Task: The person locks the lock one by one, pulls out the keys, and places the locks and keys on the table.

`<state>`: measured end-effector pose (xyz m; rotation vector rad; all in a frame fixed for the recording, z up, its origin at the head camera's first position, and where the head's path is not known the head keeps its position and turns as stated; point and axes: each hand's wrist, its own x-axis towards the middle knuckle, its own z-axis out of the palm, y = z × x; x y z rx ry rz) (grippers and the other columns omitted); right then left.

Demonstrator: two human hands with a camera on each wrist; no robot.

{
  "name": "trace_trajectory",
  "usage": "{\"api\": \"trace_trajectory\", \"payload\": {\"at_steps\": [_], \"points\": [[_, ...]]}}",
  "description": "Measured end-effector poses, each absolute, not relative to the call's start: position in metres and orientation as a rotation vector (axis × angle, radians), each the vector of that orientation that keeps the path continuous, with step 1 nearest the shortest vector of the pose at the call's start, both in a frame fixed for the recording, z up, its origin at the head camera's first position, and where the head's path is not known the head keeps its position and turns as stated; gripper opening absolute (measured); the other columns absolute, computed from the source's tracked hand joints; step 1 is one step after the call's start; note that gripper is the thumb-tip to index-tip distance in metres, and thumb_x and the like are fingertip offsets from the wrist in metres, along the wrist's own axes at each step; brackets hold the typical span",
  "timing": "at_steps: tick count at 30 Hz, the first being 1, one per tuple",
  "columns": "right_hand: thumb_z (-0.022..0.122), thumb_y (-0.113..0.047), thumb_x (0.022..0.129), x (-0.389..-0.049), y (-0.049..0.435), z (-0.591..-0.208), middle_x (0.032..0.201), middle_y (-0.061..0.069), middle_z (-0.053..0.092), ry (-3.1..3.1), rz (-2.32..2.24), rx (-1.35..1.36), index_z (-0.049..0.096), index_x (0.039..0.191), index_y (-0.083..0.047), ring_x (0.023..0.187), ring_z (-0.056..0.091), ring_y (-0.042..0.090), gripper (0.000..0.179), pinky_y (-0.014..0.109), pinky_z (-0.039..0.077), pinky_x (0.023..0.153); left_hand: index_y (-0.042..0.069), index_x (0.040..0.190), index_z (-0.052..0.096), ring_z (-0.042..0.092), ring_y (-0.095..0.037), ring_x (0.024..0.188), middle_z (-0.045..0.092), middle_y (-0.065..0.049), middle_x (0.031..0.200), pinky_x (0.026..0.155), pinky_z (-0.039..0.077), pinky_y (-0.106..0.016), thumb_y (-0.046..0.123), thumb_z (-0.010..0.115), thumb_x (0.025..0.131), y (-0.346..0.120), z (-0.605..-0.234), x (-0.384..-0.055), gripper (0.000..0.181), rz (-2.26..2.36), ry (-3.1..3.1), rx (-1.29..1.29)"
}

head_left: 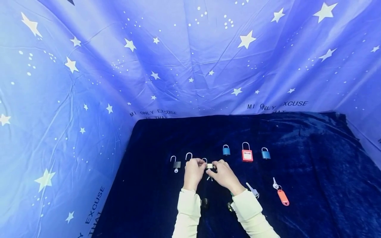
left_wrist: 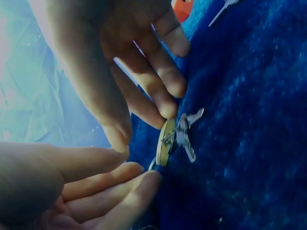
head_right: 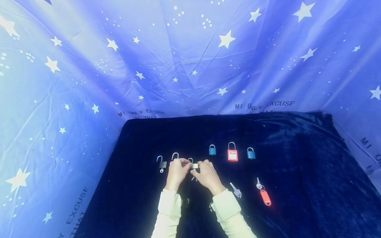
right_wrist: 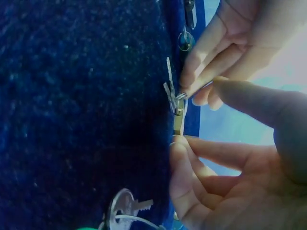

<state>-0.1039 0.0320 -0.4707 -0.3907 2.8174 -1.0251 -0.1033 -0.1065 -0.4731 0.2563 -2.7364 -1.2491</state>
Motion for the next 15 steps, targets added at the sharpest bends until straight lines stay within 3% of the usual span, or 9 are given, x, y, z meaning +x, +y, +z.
{"api": "trace_trajectory", "payload": {"at_steps": [3, 9, 15], "points": [[0.075, -0.018, 0.086, -0.104, 0.031, -0.471, 0.082, 0.006, 0.052, 2.844, -1.008, -0.379, 0.066, 0.094, 0.002, 0.078, 0.05, 0.022, 0.023, 0.038, 0.043, 0.072, 0.007, 0.081, 0.077, 0.07, -0.011, 0.07, 0.074, 0.003, 0.072, 0.074, 0.053, -0.036, 0.011, 0.077, 0.083, -0.102, -0.473, -0.103, 0.004, -1.217, -2.757, 0.243], [0.075, -0.012, 0.085, -0.104, 0.03, -0.472, 0.084, 0.006, 0.059, 2.861, -1.01, -0.35, 0.07, 0.107, 0.004, 0.079, 0.056, 0.02, 0.028, 0.038, 0.048, 0.073, 0.007, 0.079, 0.077, 0.071, -0.013, 0.07, 0.074, 0.004, 0.069, 0.075, 0.055, -0.038, 0.01, 0.08, 0.079, -0.095, -0.473, -0.101, 0.005, -1.178, -2.739, 0.26], [0.075, -0.01, 0.086, -0.107, 0.029, -0.476, 0.087, 0.003, 0.068, 2.801, -1.124, -0.218, 0.071, 0.098, -0.003, 0.081, 0.066, 0.018, 0.015, 0.042, 0.053, 0.079, 0.006, 0.08, 0.077, 0.072, -0.014, 0.071, 0.075, 0.002, 0.069, 0.077, 0.055, -0.04, 0.01, 0.083, 0.077, -0.092, -0.475, -0.1, 0.007, -1.219, -2.693, 0.338]]}}
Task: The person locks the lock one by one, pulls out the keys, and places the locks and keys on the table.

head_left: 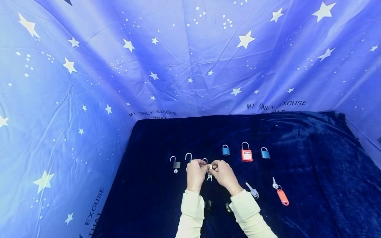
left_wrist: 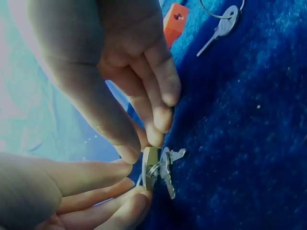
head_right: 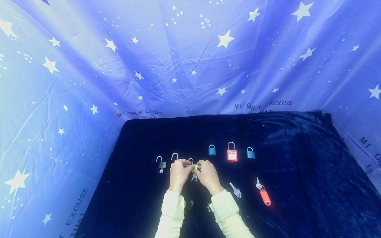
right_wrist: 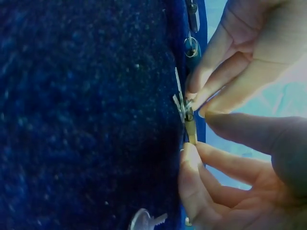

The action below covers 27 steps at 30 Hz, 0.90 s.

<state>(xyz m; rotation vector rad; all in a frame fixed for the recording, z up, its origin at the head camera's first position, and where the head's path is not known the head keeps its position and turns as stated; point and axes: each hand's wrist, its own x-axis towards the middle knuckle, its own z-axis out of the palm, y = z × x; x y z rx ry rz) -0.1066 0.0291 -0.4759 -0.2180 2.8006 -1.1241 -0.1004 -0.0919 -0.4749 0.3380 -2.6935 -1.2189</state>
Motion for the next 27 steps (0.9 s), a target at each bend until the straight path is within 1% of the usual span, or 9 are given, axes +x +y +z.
{"api": "trace_trajectory", "payload": {"at_steps": [4, 8, 12, 15, 18, 20, 24, 27], "points": [[0.075, -0.009, 0.085, -0.1079, 0.0281, -0.4767, 0.085, 0.002, 0.072, 2.78, -1.215, -0.151, 0.071, 0.094, -0.004, 0.082, 0.068, 0.02, 0.01, 0.045, 0.052, 0.081, 0.006, 0.081, 0.077, 0.073, -0.014, 0.072, 0.075, 0.001, 0.07, 0.08, 0.055, -0.042, 0.01, 0.084, 0.076, -0.0926, -0.4765, -0.0986, 0.009, -1.276, -2.665, 0.39], [0.074, -0.009, 0.086, -0.1079, 0.0275, -0.477, 0.084, 0.004, 0.074, 2.73, -1.344, -0.106, 0.071, 0.093, -0.004, 0.081, 0.072, 0.021, 0.009, 0.045, 0.054, 0.081, 0.007, 0.08, 0.078, 0.072, -0.013, 0.072, 0.075, 0.003, 0.069, 0.08, 0.054, -0.042, 0.011, 0.085, 0.075, -0.0936, -0.4775, -0.0967, 0.01, -1.325, -2.617, 0.416], [0.073, -0.007, 0.086, -0.1088, 0.0274, -0.4764, 0.08, 0.004, 0.074, 2.673, -1.469, -0.087, 0.069, 0.093, -0.003, 0.074, 0.072, 0.016, 0.009, 0.039, 0.054, 0.078, 0.008, 0.079, 0.078, 0.07, -0.008, 0.066, 0.074, 0.003, 0.068, 0.071, 0.055, -0.035, 0.009, 0.084, 0.074, -0.095, -0.4779, -0.0961, 0.008, -1.363, -2.549, 0.374], [0.073, -0.005, 0.085, -0.1097, 0.0281, -0.4755, 0.078, 0.005, 0.074, 2.658, -1.528, -0.093, 0.069, 0.093, -0.002, 0.07, 0.071, 0.013, 0.009, 0.032, 0.053, 0.074, 0.005, 0.08, 0.077, 0.069, -0.008, 0.061, 0.074, 0.0, 0.068, 0.066, 0.055, -0.03, 0.007, 0.083, 0.075, -0.097, -0.4762, -0.0971, 0.008, -1.459, -2.496, 0.361], [0.073, -0.005, 0.085, -0.1104, 0.0292, -0.4748, 0.078, 0.005, 0.074, 2.639, -1.568, -0.102, 0.07, 0.093, -0.002, 0.068, 0.069, 0.011, 0.009, 0.026, 0.052, 0.07, 0.003, 0.085, 0.076, 0.07, -0.011, 0.059, 0.074, -0.003, 0.068, 0.067, 0.056, -0.029, 0.007, 0.081, 0.077, -0.0996, -0.4744, -0.099, 0.01, -1.563, -2.46, 0.383], [0.074, -0.005, 0.085, -0.1106, 0.0307, -0.474, 0.079, 0.005, 0.074, 2.632, -1.574, -0.095, 0.07, 0.094, -0.002, 0.068, 0.069, 0.011, 0.011, 0.025, 0.052, 0.07, 0.002, 0.09, 0.074, 0.071, -0.013, 0.058, 0.074, -0.004, 0.068, 0.069, 0.056, -0.029, 0.008, 0.08, 0.079, -0.1001, -0.4734, -0.1004, 0.013, -1.603, -2.451, 0.396], [0.075, -0.005, 0.085, -0.1111, 0.0332, -0.4718, 0.082, 0.005, 0.074, 2.638, -1.565, -0.098, 0.07, 0.097, -0.002, 0.071, 0.07, 0.013, 0.014, 0.029, 0.053, 0.074, 0.002, 0.099, 0.072, 0.072, -0.016, 0.058, 0.074, -0.005, 0.068, 0.072, 0.056, -0.028, 0.01, 0.079, 0.082, -0.0998, -0.4728, -0.1029, 0.02, -1.636, -2.449, 0.409], [0.074, -0.005, 0.085, -0.111, 0.0346, -0.4694, 0.083, 0.006, 0.074, 2.637, -1.572, -0.099, 0.07, 0.098, -0.002, 0.073, 0.071, 0.014, 0.014, 0.031, 0.054, 0.076, 0.001, 0.1, 0.072, 0.072, -0.018, 0.059, 0.075, -0.005, 0.07, 0.07, 0.057, -0.027, 0.013, 0.077, 0.084, -0.0984, -0.4708, -0.1045, 0.02, -1.672, -2.43, 0.411]]}}
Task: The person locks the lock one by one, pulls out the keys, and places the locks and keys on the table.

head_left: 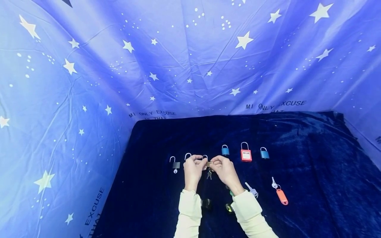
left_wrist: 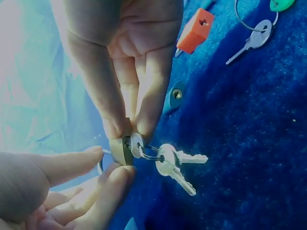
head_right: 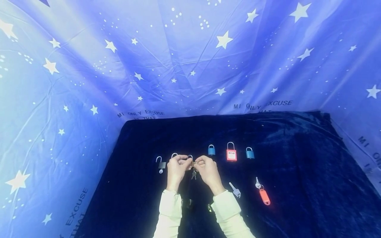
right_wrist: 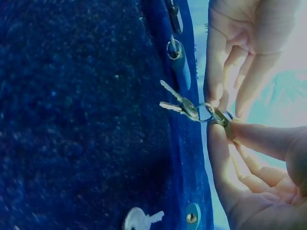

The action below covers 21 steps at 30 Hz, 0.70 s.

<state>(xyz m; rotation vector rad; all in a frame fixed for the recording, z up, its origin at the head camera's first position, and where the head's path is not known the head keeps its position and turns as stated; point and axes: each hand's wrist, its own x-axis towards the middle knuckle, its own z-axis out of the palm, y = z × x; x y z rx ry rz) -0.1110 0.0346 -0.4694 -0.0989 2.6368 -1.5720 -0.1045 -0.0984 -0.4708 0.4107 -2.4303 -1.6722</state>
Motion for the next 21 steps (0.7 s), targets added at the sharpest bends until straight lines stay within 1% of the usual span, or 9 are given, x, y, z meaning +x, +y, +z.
{"api": "trace_trajectory", "payload": {"at_steps": [6, 9, 15, 21], "points": [[0.072, -0.004, 0.087, -0.1087, 0.0364, -0.4647, 0.085, 0.008, 0.074, 2.619, -1.598, -0.098, 0.07, 0.099, -0.001, 0.074, 0.071, 0.016, 0.013, 0.033, 0.057, 0.074, -0.002, 0.096, 0.074, 0.071, -0.02, 0.058, 0.074, -0.008, 0.071, 0.054, 0.056, -0.024, 0.014, 0.075, 0.087, -0.0959, -0.4676, -0.1074, 0.018, -1.733, -2.37, 0.372], [0.071, -0.005, 0.088, -0.108, 0.0369, -0.4631, 0.087, 0.007, 0.074, 2.625, -1.588, -0.1, 0.07, 0.1, -0.001, 0.076, 0.071, 0.016, 0.013, 0.035, 0.057, 0.075, 0.0, 0.095, 0.076, 0.071, -0.02, 0.057, 0.075, -0.009, 0.073, 0.052, 0.055, -0.022, 0.016, 0.076, 0.087, -0.0955, -0.4678, -0.1085, 0.018, -1.714, -2.372, 0.369], [0.071, -0.004, 0.087, -0.1069, 0.0377, -0.4612, 0.087, 0.008, 0.074, 2.645, -1.59, -0.143, 0.071, 0.1, -0.002, 0.077, 0.071, 0.016, 0.013, 0.036, 0.057, 0.075, 0.007, 0.094, 0.079, 0.07, -0.015, 0.056, 0.076, -0.005, 0.077, 0.056, 0.055, -0.022, 0.022, 0.079, 0.084, -0.0956, -0.4653, -0.1076, 0.018, -1.604, -2.422, 0.393], [0.072, -0.004, 0.087, -0.1059, 0.0378, -0.4604, 0.088, 0.009, 0.074, 2.645, -1.611, -0.172, 0.071, 0.101, -0.001, 0.077, 0.072, 0.018, 0.014, 0.034, 0.058, 0.074, 0.005, 0.092, 0.078, 0.073, -0.014, 0.068, 0.077, -0.006, 0.079, 0.063, 0.057, -0.025, 0.019, 0.08, 0.083, -0.0951, -0.4641, -0.1079, 0.017, -1.595, -2.418, 0.374]]}}
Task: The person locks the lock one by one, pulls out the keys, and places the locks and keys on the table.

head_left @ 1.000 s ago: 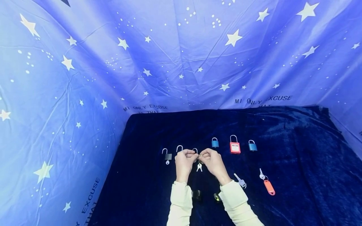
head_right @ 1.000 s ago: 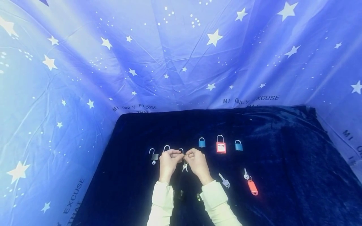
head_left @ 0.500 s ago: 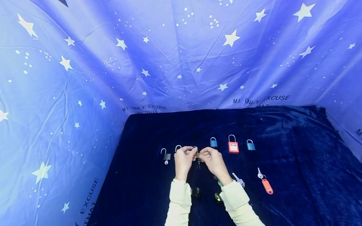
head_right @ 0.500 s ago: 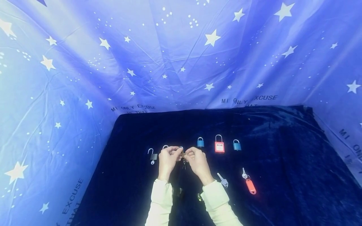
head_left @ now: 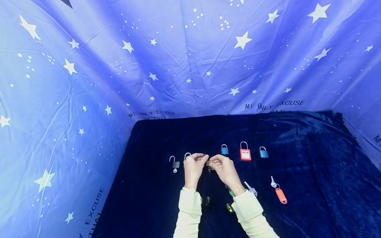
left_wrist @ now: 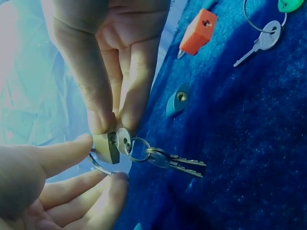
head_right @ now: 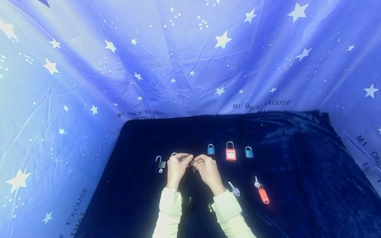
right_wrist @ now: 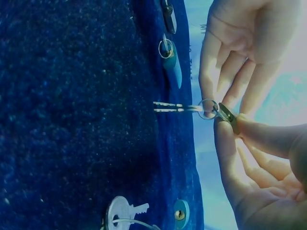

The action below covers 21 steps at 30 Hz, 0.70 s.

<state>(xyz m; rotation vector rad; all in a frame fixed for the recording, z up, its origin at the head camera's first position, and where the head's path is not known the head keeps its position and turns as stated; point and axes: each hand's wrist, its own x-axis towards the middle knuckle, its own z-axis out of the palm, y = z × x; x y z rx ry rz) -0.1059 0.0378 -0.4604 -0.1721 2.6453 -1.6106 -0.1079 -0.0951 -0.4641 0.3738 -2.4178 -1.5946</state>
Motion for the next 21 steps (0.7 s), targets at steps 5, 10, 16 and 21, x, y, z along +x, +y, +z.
{"api": "trace_trajectory", "payload": {"at_steps": [5, 10, 16, 21], "points": [[0.072, -0.001, 0.087, -0.1059, 0.0378, -0.462, 0.087, 0.01, 0.074, 2.606, -1.679, -0.176, 0.071, 0.1, -0.001, 0.076, 0.072, 0.018, 0.013, 0.026, 0.057, 0.071, 0.0, 0.097, 0.077, 0.075, -0.016, 0.076, 0.077, -0.008, 0.084, 0.065, 0.058, -0.026, 0.013, 0.076, 0.086, -0.0948, -0.4626, -0.1083, 0.018, -1.606, -2.401, 0.318], [0.071, 0.001, 0.087, -0.1064, 0.0383, -0.4652, 0.09, 0.015, 0.075, 2.518, -1.784, -0.138, 0.067, 0.104, 0.004, 0.078, 0.073, 0.022, 0.018, 0.021, 0.055, 0.069, -0.001, 0.104, 0.075, 0.075, -0.017, 0.082, 0.077, -0.009, 0.088, 0.07, 0.058, -0.027, 0.011, 0.072, 0.088, -0.0934, -0.4612, -0.1089, 0.021, -1.659, -2.375, 0.282], [0.068, 0.005, 0.088, -0.1081, 0.0388, -0.4668, 0.094, 0.023, 0.073, 2.37, -1.901, -0.093, 0.06, 0.11, 0.009, 0.078, 0.073, 0.024, 0.024, 0.027, 0.058, 0.069, -0.001, 0.104, 0.076, 0.075, -0.015, 0.084, 0.077, -0.008, 0.088, 0.07, 0.057, -0.022, 0.006, 0.067, 0.088, -0.091, -0.4647, -0.1109, 0.019, -1.707, -2.334, 0.223], [0.066, 0.002, 0.091, -0.1076, 0.0392, -0.4678, 0.094, 0.023, 0.072, 2.336, -1.915, -0.098, 0.059, 0.111, 0.01, 0.075, 0.071, 0.021, 0.023, 0.028, 0.058, 0.067, -0.003, 0.103, 0.075, 0.075, -0.02, 0.084, 0.077, -0.01, 0.087, 0.071, 0.055, -0.02, 0.005, 0.066, 0.09, -0.0907, -0.4648, -0.1118, 0.018, -1.779, -2.277, 0.177]]}}
